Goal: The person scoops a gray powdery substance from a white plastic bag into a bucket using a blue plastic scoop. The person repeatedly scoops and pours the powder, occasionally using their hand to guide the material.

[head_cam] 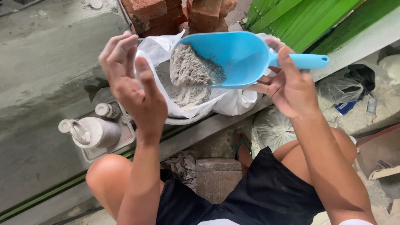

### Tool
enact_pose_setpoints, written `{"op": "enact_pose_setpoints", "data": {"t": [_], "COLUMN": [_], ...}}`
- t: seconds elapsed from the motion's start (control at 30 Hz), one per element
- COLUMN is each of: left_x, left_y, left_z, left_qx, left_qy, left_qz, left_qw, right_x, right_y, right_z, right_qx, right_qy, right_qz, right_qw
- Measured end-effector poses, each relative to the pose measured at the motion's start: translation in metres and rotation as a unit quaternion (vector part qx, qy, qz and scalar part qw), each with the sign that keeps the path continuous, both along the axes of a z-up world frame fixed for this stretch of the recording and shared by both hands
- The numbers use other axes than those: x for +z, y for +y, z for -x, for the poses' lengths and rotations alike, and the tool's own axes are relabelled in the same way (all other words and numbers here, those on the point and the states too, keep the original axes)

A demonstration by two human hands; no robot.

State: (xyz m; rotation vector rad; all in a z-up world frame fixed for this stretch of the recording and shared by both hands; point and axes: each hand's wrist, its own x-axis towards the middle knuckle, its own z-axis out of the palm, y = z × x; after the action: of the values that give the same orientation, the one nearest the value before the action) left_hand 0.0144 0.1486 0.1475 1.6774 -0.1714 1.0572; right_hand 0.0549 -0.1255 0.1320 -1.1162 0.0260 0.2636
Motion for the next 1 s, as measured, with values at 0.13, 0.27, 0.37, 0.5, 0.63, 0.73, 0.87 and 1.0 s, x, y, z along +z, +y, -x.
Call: {"op": "enact_pose_setpoints", "data": {"t": [0.13, 0.27, 0.37, 0.5, 0.63, 0.73, 0.87, 1.0], "left_x": [-0.018, -0.014, -0.020, -0.031, -0.027, -0.028, -0.032, -0.058], "left_y": [-0.019, -0.043, -0.060, -0.082, -0.103, -0.111, -0.124, -0.133], "left_z": [-0.004, 0.004, 0.004, 0.000, 0.006, 0.012, 0.019, 0.025], "left_qx": [-0.091, -0.179, -0.245, -0.306, -0.287, -0.227, -0.319, -0.322], "left_qy": [-0.002, 0.086, 0.109, 0.125, 0.172, 0.203, 0.347, 0.463], "left_qz": [0.075, 0.127, 0.154, 0.172, 0.122, -0.023, -0.163, -0.331], "left_qw": [0.993, 0.972, 0.951, 0.928, 0.934, 0.952, 0.867, 0.756], "right_x": [0.006, 0.008, 0.009, 0.009, 0.001, -0.005, -0.015, -0.037], "right_y": [-0.019, -0.045, -0.065, -0.092, -0.124, -0.144, -0.156, -0.169], "right_z": [0.006, 0.014, 0.021, 0.029, 0.031, 0.030, 0.023, 0.011], "right_qx": [-0.035, -0.049, -0.083, -0.128, -0.157, -0.169, -0.201, -0.201], "right_qy": [-0.009, -0.038, -0.039, -0.041, -0.030, -0.028, 0.005, 0.030], "right_qz": [-0.007, 0.008, 0.017, 0.039, 0.039, 0.059, 0.062, 0.074], "right_qw": [0.999, 0.998, 0.996, 0.990, 0.986, 0.983, 0.978, 0.976]}}
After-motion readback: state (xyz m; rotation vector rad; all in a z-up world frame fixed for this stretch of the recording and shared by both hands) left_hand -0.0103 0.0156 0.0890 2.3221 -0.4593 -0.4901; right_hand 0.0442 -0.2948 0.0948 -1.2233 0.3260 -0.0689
